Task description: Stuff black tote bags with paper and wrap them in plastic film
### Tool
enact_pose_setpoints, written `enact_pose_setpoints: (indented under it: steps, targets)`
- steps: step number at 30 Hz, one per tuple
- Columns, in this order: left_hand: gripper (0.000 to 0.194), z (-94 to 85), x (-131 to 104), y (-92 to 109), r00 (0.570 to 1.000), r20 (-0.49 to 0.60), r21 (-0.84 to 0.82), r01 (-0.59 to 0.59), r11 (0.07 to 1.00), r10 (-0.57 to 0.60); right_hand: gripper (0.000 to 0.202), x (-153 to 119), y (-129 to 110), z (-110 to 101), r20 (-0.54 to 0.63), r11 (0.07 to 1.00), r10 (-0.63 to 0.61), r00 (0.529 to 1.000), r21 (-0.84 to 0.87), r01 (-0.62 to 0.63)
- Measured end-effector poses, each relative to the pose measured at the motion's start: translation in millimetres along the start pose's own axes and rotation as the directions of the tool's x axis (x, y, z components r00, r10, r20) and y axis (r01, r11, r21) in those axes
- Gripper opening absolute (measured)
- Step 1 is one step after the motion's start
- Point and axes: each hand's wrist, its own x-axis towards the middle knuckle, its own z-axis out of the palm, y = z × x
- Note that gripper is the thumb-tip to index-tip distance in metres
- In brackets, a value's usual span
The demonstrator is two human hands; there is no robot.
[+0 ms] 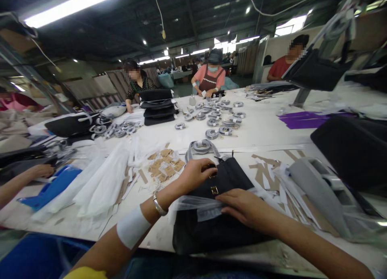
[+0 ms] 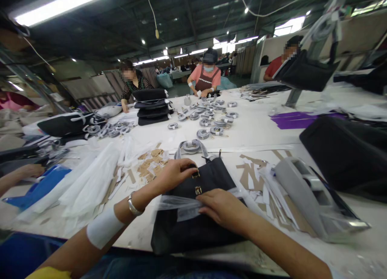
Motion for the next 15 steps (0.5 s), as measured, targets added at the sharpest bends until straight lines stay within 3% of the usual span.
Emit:
enact_pose_setpoints:
  steps: [7,11,15]
  targets:
    - [0.016,46.3,-34,-13,0.987,0.145,-0.027,0.071,0.997,-0.067,0.037,-15,-1,11,0.007,1.0,-0.023,1.0,-0.012,0.023]
    - [0.016,54.0,-48,-15,0.975,0.22,0.045,0.032,0.998,-0.042,0.039,-21,2,18,-0.01,0.997,-0.054,0.998,-0.054,0.054]
    - [0.019,50.7,-56,-11,0.949,0.314,0.017,0.008,1.0,-0.013,0.038,-25,6,25,-0.049,0.991,-0.109,0.993,-0.086,0.104]
